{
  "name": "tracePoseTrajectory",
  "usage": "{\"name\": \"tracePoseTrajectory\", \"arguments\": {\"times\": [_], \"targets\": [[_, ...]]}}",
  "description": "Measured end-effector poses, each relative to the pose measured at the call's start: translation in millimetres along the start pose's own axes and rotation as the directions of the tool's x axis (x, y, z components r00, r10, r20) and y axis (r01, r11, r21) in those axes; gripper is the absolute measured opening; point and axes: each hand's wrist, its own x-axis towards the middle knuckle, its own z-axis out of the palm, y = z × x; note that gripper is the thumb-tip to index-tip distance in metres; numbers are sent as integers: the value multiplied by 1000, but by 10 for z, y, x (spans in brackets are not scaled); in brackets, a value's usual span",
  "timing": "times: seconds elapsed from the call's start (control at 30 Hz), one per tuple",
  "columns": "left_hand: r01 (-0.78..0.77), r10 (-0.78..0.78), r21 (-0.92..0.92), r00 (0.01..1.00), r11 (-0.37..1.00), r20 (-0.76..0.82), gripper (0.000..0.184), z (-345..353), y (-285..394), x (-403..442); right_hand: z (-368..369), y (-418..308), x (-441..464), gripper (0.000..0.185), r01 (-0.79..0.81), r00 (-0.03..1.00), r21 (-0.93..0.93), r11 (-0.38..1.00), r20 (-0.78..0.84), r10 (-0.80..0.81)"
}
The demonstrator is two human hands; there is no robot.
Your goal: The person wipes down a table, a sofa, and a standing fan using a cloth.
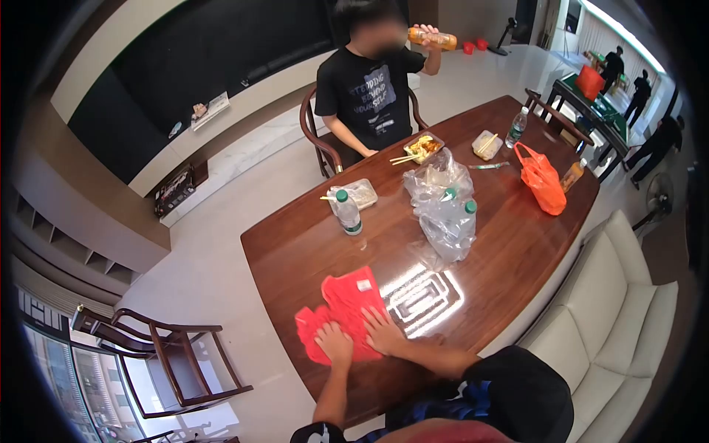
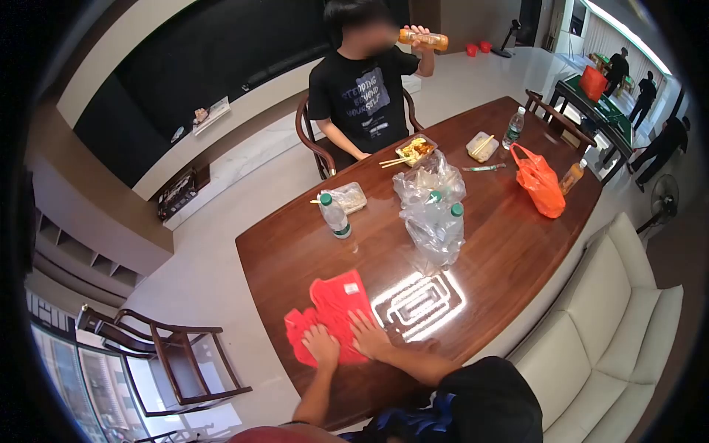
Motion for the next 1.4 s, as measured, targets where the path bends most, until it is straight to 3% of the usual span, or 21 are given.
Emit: {"name": "tracePoseTrajectory", "arguments": {"times": [0.1,0.17,0.23,0.47,0.53,0.6,0.67,0.77,0.97,1.03,1.13,1.2,1.27,1.37,1.4], "targets": [[-159,164,65,983,985,-80,32,65,83,-972,-166,114,-849,56,-11,998,-10,1000,64,12],[-113,125,-70,970,991,206,29,-48,145,-1599,-218,165,-1318,57,-55,995,4,998,80,55],[-143,158,-92,970,985,184,27,-32,130,-1882,-273,232,-1564,59,-77,992,-36,996,101,81],[-190,198,-77,973,979,114,25,-9,81,-1213,-163,132,-894,64,-63,998,11,998,16,63],[-142,144,-52,989,988,32,26,29,101,-930,-34,19,-316,66,-69,996,-7,998,-65,68],[29,-31,-38,997,999,-66,29,83,130,-552,39,-107,226,65,-114,985,-70,991,-141,103],[240,-245,-73,968,968,-59,27,78,165,-187,133,-163,615,65,-203,966,-80,976,-176,187],[321,-324,-109,946,941,-14,25,86,169,-69,131,-115,646,62,-207,968,-11,978,-146,204],[24,-28,-138,999,990,-25,25,-49,138,-1281,-82,83,-745,61,-138,981,6,990,-135,138],[2,-2,-69,1000,998,6,24,-90,198,-1795,-137,140,-1261,63,-136,986,10,991,-92,136],[21,-6,-132,994,991,113,22,-88,238,-2111,-203,267,-1582,67,-144,989,-35,989,-20,144],[1,14,-153,995,988,97,22,-43,226,-1877,-300,217,-1445,68,-139,989,-76,987,29,142],[-5,19,-121,993,993,119,25,12,124,-1530,-234,223,-1173,67,-143,989,-2,990,-33,143],[-50,47,-103,998,993,-29,31,63,52,-818,-129,207,-441,68,-159,976,53,986,-143,165],[-68,62,-104,996,992,-67,34,142,-31,-522,-26,195,-101,69,-195,967,-12,981,-171,190]]}}
